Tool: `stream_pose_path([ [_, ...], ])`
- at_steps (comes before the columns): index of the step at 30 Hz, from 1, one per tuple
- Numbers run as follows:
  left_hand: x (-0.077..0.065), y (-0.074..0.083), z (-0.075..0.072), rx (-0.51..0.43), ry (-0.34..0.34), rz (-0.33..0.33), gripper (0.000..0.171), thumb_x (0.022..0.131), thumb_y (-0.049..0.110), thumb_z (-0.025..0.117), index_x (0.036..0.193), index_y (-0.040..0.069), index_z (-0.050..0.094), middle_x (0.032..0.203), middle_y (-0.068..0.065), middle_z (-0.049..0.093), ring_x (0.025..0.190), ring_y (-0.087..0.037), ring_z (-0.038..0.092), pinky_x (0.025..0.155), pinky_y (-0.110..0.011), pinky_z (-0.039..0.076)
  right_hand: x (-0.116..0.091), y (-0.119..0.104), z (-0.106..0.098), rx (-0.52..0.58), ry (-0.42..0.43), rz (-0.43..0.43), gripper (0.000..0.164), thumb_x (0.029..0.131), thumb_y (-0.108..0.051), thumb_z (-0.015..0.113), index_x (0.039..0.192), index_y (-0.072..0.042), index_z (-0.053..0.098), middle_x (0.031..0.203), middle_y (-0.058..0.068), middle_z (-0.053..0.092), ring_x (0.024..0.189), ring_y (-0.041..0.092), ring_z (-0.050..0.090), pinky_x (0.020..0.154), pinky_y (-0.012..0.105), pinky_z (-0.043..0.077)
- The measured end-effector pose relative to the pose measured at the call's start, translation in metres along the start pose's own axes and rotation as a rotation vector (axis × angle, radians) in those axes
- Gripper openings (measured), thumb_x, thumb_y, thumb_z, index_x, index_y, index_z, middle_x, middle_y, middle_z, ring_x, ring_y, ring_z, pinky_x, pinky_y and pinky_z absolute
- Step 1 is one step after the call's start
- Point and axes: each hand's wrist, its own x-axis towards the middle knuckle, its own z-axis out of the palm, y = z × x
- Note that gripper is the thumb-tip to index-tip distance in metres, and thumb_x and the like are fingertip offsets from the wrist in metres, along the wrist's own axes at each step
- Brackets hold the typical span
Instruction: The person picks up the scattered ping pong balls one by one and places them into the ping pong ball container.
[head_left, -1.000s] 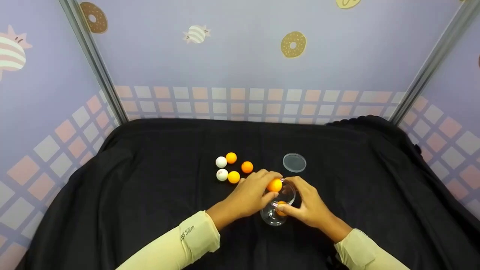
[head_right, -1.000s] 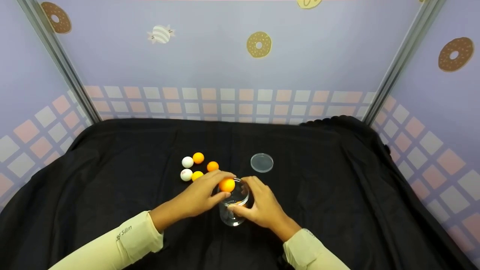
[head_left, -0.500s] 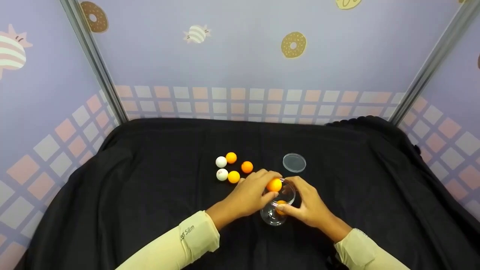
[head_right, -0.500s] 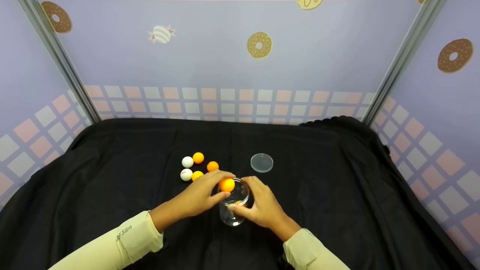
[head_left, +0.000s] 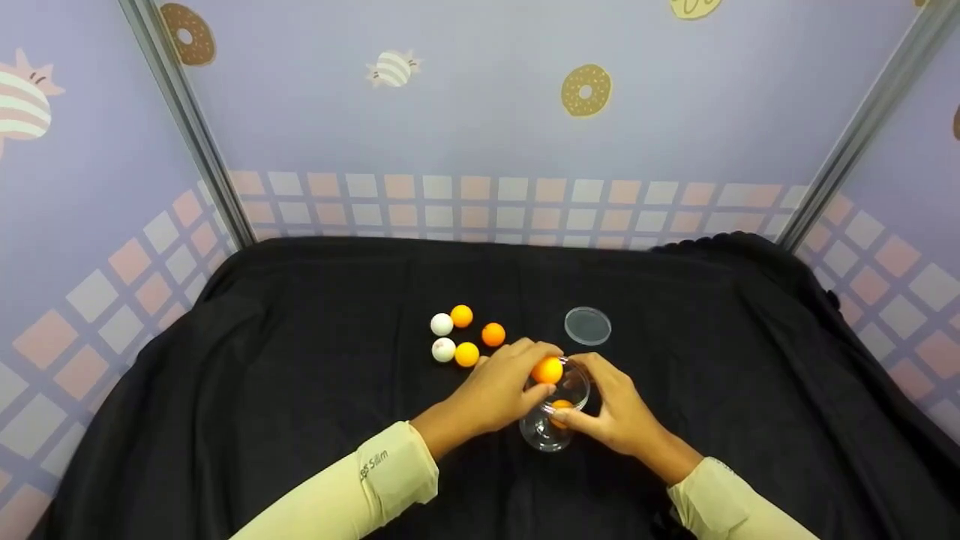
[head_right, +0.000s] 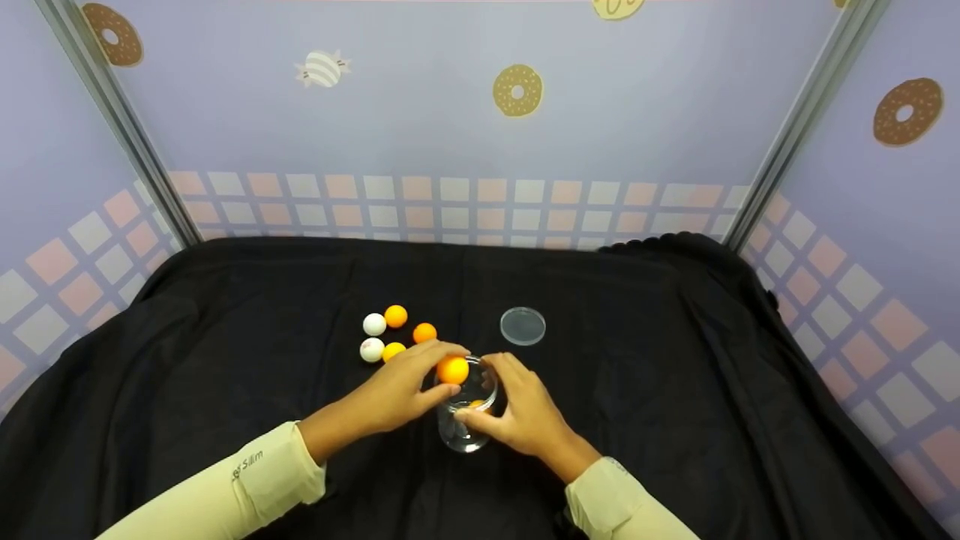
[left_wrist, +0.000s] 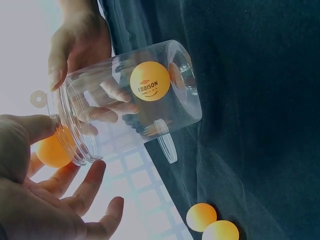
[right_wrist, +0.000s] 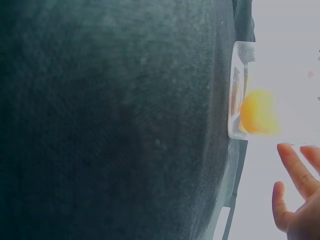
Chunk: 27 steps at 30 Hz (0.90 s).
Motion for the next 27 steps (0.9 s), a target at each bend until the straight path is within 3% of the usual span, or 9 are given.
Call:
stream_pose_path([
  [20,-0.0005,-0.0030,0.0015,0.022,0.011,0.013,0.047,0.095,0.033,0.073,0.138,0.024,0.060,0.124,0.002,0.066,0.111,-0.015,0.064,0.079,-0.035,0.050,0.0000,0.0004,0.0006,0.005,-0.004,-0.006,0.060,0.078,-0.042,0.085,0.130,-0.023,0.059,0.113,0.002,0.066,0.097,0.012,0.065,0.085,0.031,0.055],
  [27,0.0003,-0.0031,0.0021,0.023,0.001,0.002,0.048,0.095,0.034,0.073,0.140,0.024,0.059,0.127,0.003,0.065,0.114,-0.015,0.064,0.078,-0.035,0.049,-0.0004,-0.0010,0.0002,0.012,-0.007,0.019,0.059,0.079,-0.043,0.085,0.129,-0.027,0.059,0.115,-0.008,0.064,0.099,0.013,0.066,0.087,0.032,0.055],
])
